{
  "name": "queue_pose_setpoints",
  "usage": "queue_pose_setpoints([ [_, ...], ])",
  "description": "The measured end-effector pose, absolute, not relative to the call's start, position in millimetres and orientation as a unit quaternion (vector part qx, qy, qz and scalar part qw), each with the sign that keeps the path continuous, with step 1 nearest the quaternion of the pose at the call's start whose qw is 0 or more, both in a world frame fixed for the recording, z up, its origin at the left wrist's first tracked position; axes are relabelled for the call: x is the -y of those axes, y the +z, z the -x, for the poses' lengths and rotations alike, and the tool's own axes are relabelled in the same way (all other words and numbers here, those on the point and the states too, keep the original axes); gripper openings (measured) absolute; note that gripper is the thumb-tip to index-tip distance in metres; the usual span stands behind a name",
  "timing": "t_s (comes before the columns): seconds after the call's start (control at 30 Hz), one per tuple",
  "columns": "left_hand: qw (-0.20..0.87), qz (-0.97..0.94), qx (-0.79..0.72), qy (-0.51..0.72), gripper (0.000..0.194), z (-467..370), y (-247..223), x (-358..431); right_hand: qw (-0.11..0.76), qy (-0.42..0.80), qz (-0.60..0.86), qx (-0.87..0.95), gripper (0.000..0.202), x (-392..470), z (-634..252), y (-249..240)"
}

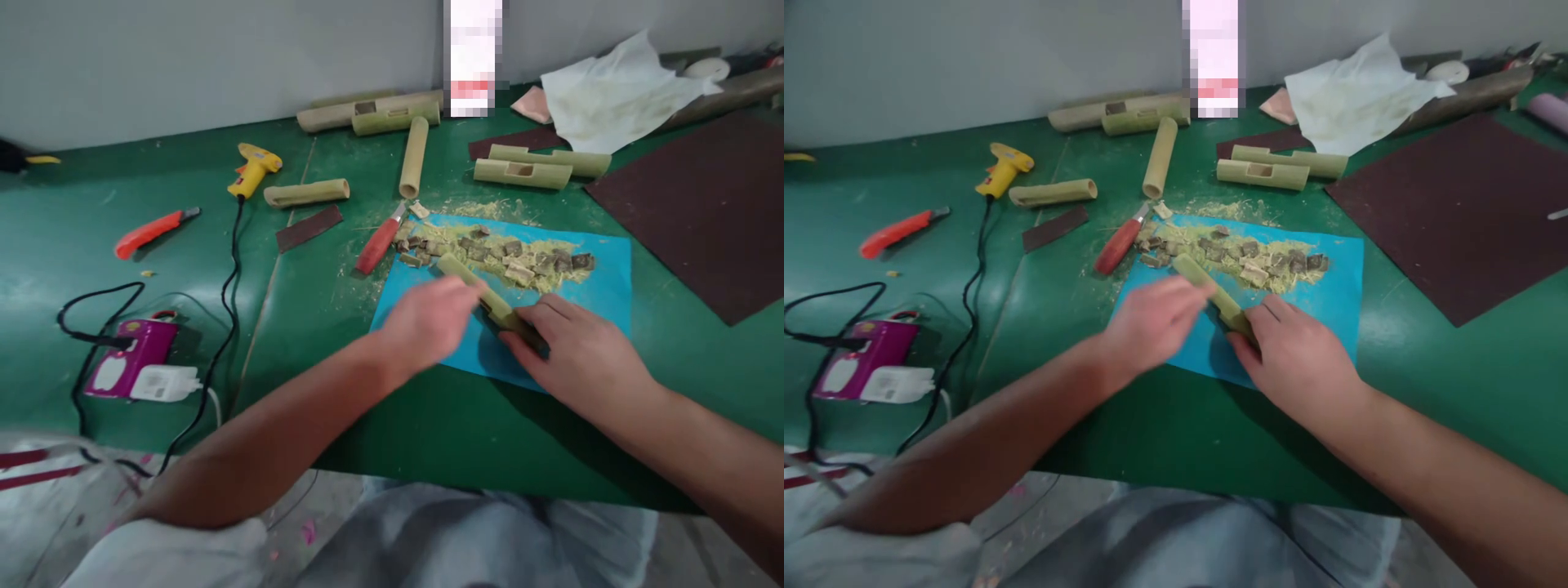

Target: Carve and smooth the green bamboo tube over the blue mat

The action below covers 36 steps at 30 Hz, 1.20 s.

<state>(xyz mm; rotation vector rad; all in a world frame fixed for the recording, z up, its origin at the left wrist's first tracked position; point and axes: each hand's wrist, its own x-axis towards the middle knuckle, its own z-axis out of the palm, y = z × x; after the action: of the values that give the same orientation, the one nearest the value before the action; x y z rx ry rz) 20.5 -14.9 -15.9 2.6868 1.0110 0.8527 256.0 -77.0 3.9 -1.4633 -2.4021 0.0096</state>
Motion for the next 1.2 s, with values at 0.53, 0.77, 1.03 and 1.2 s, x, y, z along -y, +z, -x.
queue_pose_setpoints([
  [0.53, 0.064, -0.889, -0.346, 0.294, 0.034, -22.5, -16.5, 22.7, 0.153, 0.006, 0.518, 0.842, 0.025, 77.3, -256.5, 3.9],
  [0.77, 0.048, -0.885, -0.361, 0.29, 0.036, -24.6, -14.3, 21.4, 0.142, 0.011, 0.529, 0.837, 0.025, 77.0, -255.6, 4.0],
  [1.03, 0.052, -0.881, -0.369, 0.292, 0.034, -19.4, -12.1, 19.7, 0.165, -0.002, 0.519, 0.839, 0.024, 77.6, -254.1, 3.2],
  [1.2, 0.071, -0.9, -0.332, 0.274, 0.033, -18.5, -14.2, 19.9, 0.144, 0.009, 0.534, 0.833, 0.025, 77.8, -252.8, 4.9],
])
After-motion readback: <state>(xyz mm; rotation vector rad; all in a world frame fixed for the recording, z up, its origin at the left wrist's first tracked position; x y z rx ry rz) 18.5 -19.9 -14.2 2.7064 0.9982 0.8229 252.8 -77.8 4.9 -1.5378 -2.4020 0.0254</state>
